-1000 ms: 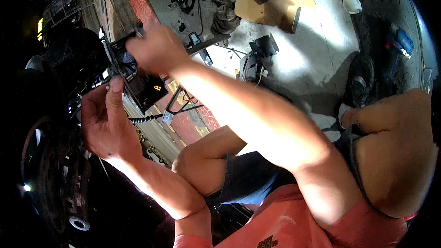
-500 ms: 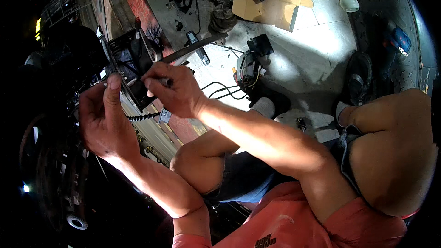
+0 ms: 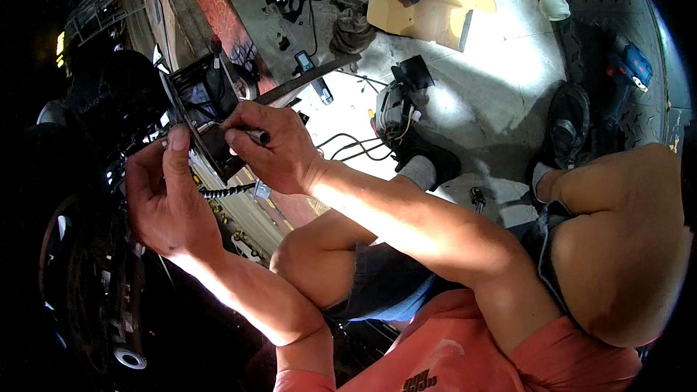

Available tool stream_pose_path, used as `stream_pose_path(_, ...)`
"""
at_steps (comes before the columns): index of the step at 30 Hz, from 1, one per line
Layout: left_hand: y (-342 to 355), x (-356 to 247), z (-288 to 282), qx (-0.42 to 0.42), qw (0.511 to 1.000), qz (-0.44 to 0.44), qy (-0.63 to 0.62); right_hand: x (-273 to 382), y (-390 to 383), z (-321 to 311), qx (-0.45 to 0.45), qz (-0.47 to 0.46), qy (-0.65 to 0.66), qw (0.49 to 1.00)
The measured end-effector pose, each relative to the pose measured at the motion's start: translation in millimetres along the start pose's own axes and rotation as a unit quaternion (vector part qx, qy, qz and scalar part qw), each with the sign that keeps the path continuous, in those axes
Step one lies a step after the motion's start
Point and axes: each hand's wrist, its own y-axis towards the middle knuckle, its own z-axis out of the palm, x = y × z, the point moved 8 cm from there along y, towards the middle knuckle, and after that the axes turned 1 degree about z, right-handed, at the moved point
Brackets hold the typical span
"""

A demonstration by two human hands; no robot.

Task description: The person is repairing an electric scooter in a workshop. They use a screwdriver to tighten screws on the rear wheel assembly and the central body panel while sitting on the floor.

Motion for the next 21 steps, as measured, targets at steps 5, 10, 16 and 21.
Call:
stream_pose_path(5, -3.8, -1.7, -1.8, -0.008, 0.999, -0.001, 0.054, -5.8, 25.9, 2.0, 0.010, 0.029, -0.027, 0.999)
stream_pose_path(10, -7.3, -1.6, -1.6, -0.009, 1.000, 0.011, -0.010, 8.8, 128.3, 27.3, 0.185, 0.250, -0.199, 0.929)
stream_pose_path(16, -2.5, 1.8, -1.7, 0.011, 0.999, -0.009, 0.040, 0.6, 89.0, -13.8, 0.029, 0.087, -0.175, 0.980)
stream_pose_path(21, -6.1, 1.8, -2.1, 0.003, 1.000, -0.010, -0.006, -2.7, 12.0, -0.3, 0.009, 0.032, -0.024, 0.999)
